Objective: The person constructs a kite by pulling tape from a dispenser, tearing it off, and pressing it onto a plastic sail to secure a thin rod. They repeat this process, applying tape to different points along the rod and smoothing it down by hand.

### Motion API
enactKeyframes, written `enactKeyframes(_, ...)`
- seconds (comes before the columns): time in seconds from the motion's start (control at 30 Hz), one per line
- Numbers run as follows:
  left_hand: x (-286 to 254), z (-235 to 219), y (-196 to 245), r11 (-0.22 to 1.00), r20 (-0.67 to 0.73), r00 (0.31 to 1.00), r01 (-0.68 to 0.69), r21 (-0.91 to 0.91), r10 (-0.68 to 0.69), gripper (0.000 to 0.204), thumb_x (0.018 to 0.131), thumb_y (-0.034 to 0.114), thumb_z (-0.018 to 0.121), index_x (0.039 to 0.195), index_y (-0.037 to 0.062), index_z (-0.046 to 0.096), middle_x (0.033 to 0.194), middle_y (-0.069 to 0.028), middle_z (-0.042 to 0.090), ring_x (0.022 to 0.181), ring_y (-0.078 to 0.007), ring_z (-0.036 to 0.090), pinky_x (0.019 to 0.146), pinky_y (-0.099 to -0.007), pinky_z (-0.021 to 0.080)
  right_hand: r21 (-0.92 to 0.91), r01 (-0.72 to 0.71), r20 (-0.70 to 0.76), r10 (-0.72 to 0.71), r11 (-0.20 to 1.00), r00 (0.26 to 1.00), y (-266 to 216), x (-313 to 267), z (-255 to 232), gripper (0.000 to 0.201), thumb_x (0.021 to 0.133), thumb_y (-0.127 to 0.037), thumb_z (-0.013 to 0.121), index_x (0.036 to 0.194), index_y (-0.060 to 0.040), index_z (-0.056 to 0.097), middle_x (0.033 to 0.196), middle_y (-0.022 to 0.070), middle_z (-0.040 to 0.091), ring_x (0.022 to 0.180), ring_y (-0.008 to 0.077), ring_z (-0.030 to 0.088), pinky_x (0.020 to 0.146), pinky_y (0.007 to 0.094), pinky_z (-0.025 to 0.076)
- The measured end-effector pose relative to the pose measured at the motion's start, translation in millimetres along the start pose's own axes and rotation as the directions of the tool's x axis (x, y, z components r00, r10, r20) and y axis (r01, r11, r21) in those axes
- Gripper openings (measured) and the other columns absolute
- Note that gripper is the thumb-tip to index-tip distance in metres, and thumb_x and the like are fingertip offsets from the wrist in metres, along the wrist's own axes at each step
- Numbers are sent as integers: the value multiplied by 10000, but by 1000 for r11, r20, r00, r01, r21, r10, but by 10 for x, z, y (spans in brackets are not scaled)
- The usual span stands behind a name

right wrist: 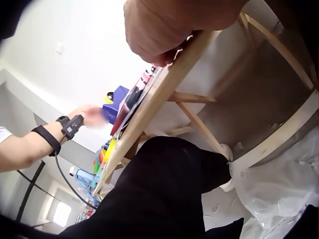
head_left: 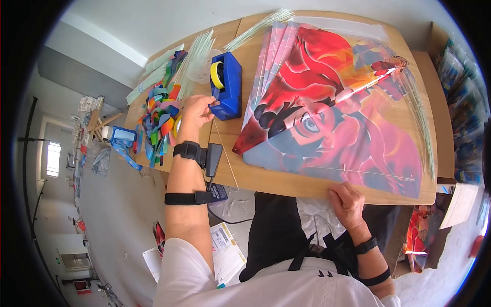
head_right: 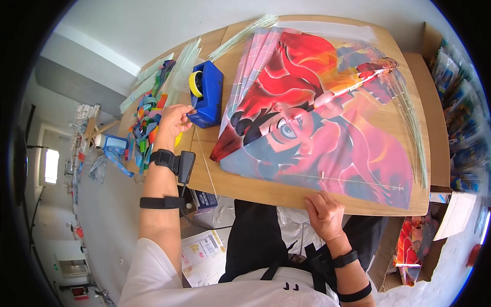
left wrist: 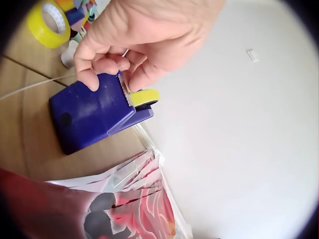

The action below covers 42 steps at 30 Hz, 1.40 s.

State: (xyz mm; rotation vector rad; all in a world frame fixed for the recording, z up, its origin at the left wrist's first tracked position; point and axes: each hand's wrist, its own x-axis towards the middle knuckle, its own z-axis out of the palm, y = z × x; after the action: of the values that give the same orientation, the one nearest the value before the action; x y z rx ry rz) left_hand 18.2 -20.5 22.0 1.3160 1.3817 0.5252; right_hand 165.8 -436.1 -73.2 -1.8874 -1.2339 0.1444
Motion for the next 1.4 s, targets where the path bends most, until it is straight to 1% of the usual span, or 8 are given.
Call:
enactKeyframes(0.43, -100, -58, -547, 749, 60, 952, -195, -633, 299, 85, 775, -4, 595, 761, 75, 570, 724, -8, 530, 669, -134, 517, 757, -492, 537, -84, 71, -78, -77, 994, 994, 70, -4, 62, 126, 725, 1, 660, 825, -67, 623, 700, 68, 568, 566, 255, 579, 486, 349, 446)
enactKeyframes(0.6, -193, -16, -558, 812, 27, 995, 93, -576, -94, 121, 786, 68, 671, 865, 58, 580, 812, -28, 575, 748, -172, 546, 697, -398, 475, -106, 73, -83, -82, 992, 993, 79, -13, 79, 124, 733, -5, 658, 831, -69, 616, 704, 67, 566, 570, 257, 581, 486, 351, 449)
enactKeyframes(0.83, 95, -43, -842, 745, 299, 945, 292, -600, -130, 102, 847, 145, 644, 833, 75, 572, 765, -55, 582, 708, -199, 557, 643, -345, 432, -134, 80, -83, -92, 988, 992, 81, -32, 94, 123, 740, -15, 657, 836, -72, 606, 707, 71, 556, 575, 263, 580, 485, 355, 449)
enactKeyframes(0.9, 264, -44, -1010, 766, 481, 854, 441, -467, -198, 98, 870, 152, 614, 823, 80, 569, 742, -68, 590, 674, -212, 564, 620, -340, 429, -144, 89, -88, -102, 986, 991, 74, -27, 92, 123, 740, -16, 657, 836, -72, 604, 709, 72, 554, 575, 265, 580, 485, 356, 448)
enactKeyframes(1.03, -348, 213, -863, 873, -59, 995, 46, -485, -85, 122, 776, 160, 664, 867, 119, 593, 783, -23, 598, 687, -115, 551, 560, -294, 402, -136, 74, -87, -87, 988, 992, 87, -13, 81, 117, 745, -21, 654, 835, -74, 602, 709, 67, 552, 575, 262, 577, 484, 358, 444)
enactKeyframes(1.07, -404, 203, -777, 874, -57, 994, 50, -483, -88, 122, 776, 160, 664, 867, 119, 593, 783, -23, 598, 687, -115, 551, 560, -294, 402, -125, 73, -83, -84, 989, 993, 82, -23, 76, 117, 745, -23, 653, 836, -76, 602, 708, 65, 552, 573, 260, 575, 484, 358, 443)
enactKeyframes(1.13, -425, 121, -590, 917, -406, 903, -274, -290, 142, 236, 736, 128, 669, 963, 88, 622, 865, -13, 598, 761, -102, 546, 575, -278, 393, -130, 77, -82, -88, 989, 993, 81, -27, 75, 117, 744, -24, 653, 835, -78, 603, 709, 63, 553, 572, 260, 575, 483, 357, 442)
enactKeyframes(1.4, -88, 39, -111, 961, -242, 930, -269, 67, 277, 548, 647, 42, 685, 1181, 17, 563, 919, -73, 608, 780, -147, 574, 541, -280, 375, -126, 75, -102, -88, 989, 991, 93, -32, 88, 122, 739, -27, 656, 835, -85, 607, 713, 62, 553, 576, 266, 578, 484, 357, 443)
